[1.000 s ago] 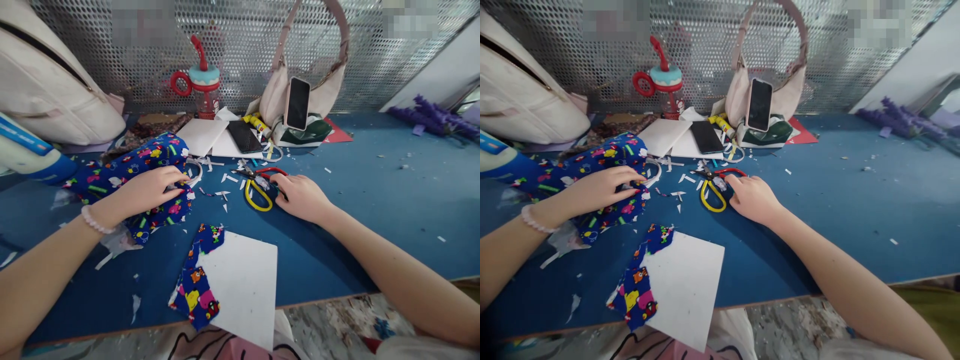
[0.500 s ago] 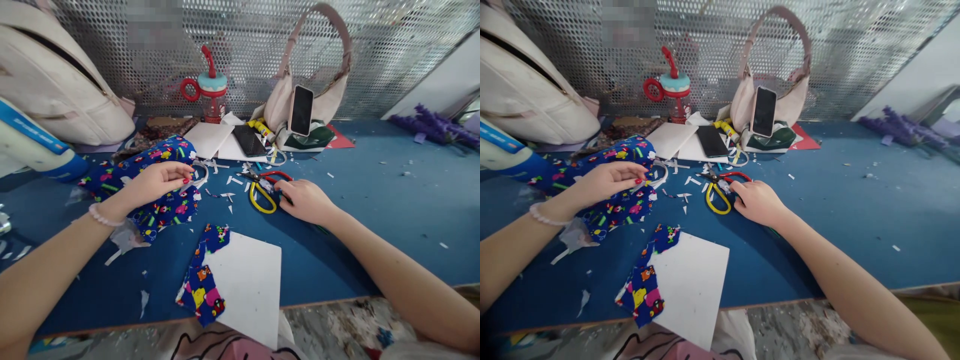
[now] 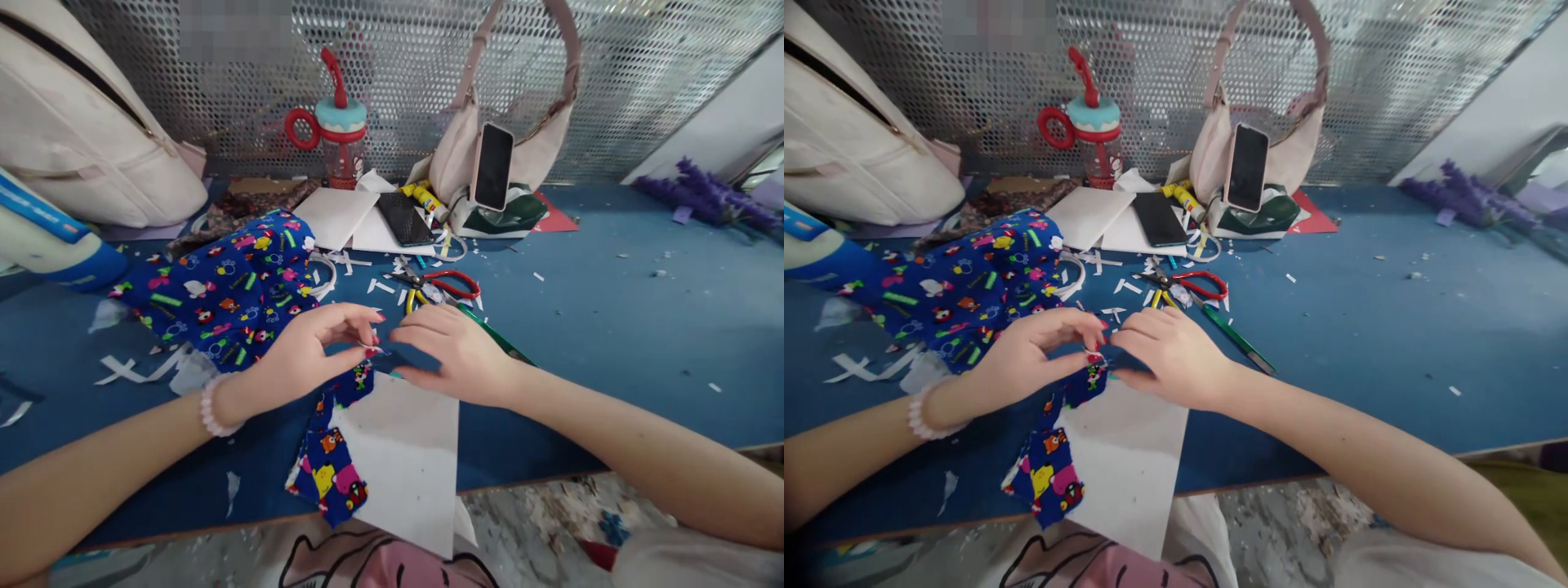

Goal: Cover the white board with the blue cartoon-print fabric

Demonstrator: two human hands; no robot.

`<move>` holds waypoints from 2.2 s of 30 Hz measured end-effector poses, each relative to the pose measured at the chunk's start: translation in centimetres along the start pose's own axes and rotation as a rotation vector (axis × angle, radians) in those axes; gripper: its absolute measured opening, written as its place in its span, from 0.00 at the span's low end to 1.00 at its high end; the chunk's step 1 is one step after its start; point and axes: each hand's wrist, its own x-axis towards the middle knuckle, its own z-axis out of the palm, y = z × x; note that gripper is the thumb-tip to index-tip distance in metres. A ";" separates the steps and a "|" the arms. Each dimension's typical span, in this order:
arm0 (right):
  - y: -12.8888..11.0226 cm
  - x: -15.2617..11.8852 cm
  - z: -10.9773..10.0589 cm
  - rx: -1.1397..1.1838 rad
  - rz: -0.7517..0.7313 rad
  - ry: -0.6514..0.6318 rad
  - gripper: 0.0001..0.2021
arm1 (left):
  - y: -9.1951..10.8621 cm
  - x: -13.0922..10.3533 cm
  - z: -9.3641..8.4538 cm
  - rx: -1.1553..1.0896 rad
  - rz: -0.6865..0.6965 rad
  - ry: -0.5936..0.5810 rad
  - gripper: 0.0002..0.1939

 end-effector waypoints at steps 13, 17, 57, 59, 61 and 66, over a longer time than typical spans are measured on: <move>0.1 -0.3 0.5 -0.109 -0.143 0.163 0.06 | -1.0 -0.6 0.1 0.420 0.323 -0.097 0.06; 0.3 -0.6 0.2 -0.274 -0.267 0.121 0.09 | -1.6 -0.6 0.0 0.480 0.377 -0.158 0.07; 0.5 -0.6 -0.2 -0.440 -0.534 -0.023 0.06 | -0.5 1.8 0.5 0.177 -0.193 -0.307 0.11; 0.6 -0.6 -0.2 -0.421 -0.550 -0.056 0.06 | -0.4 1.9 0.6 0.203 -0.192 -0.331 0.09; 0.7 -0.7 -0.2 -0.411 -0.554 -0.080 0.06 | -0.3 2.1 0.8 0.229 -0.197 -0.351 0.09; 1.0 -0.8 -0.4 -0.412 -0.566 -0.114 0.07 | -0.4 2.0 1.0 0.290 -0.162 -0.370 0.08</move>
